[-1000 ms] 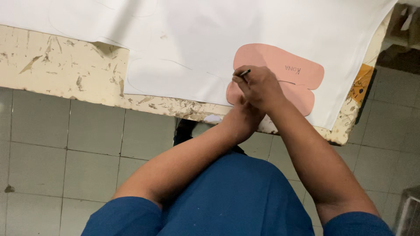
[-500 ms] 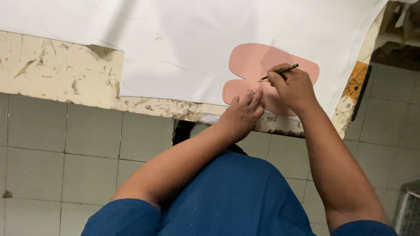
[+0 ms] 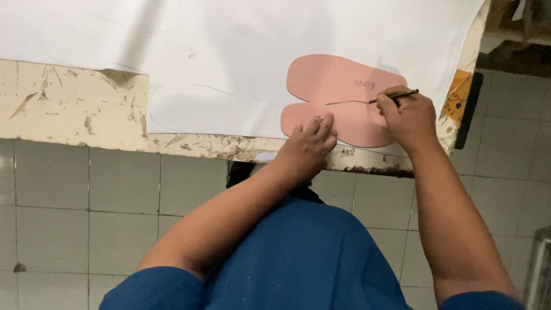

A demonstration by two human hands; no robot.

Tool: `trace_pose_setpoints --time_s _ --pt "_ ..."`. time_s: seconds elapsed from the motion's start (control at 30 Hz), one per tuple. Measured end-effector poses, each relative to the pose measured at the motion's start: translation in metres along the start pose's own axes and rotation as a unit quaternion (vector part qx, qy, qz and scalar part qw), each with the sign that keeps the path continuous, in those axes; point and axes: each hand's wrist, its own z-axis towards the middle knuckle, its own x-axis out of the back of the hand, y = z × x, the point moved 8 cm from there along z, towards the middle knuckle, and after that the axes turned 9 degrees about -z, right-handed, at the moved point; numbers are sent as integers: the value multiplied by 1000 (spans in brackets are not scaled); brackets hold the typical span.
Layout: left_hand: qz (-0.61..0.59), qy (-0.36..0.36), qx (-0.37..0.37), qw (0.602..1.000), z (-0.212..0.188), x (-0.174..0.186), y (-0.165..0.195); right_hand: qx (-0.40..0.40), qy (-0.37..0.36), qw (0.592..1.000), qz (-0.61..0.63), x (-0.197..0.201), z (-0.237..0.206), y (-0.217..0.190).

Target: The person sits at a workbench and traces around pink sandal sole templates onto a roll of white paper using a pen. They flip the templates over, trace the reverse side, write markings on the soles, and stack finished traced pairs aside.

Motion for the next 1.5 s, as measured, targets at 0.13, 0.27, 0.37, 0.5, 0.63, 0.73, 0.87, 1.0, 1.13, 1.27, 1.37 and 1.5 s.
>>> trace_pose_setpoints --time_s 0.13,0.27,0.37,0.5,0.63,0.73,0.87,1.0,1.13,1.27,1.37,1.5 --pt "-22 -17 18 999 5 12 3 30 15 998 50 5 -9 14" --pt "-58 -21 49 997 20 16 1 29 93 988 121 17 -18 38" --pt "-90 -15 57 994 29 16 0 -9 99 988 120 16 -25 57" --pt "-113 1 51 992 37 19 -5 -6 115 985 129 12 -28 62" --pt "-107 -4 61 992 40 23 -6 -1 107 989 101 14 -32 61" --pt "-120 -43 80 989 43 26 -8 -15 102 994 43 24 -42 65" --pt "-135 -135 133 973 50 26 -15 -62 85 994 3 27 -73 71" --pt "-164 -216 193 943 65 19 -30 -13 98 995 20 14 -111 51" --pt "-181 -287 207 917 77 4 -41 81 86 993 -21 -5 -113 13" --pt "-191 -336 126 914 89 -1 -38 204 85 975 -7 -24 -107 -34" --pt "-322 -369 278 827 86 -6 -50 228 66 971 20 -41 -96 -60" --pt "-385 -373 323 780 87 2 -54 325 62 943 36 -64 -91 -103"
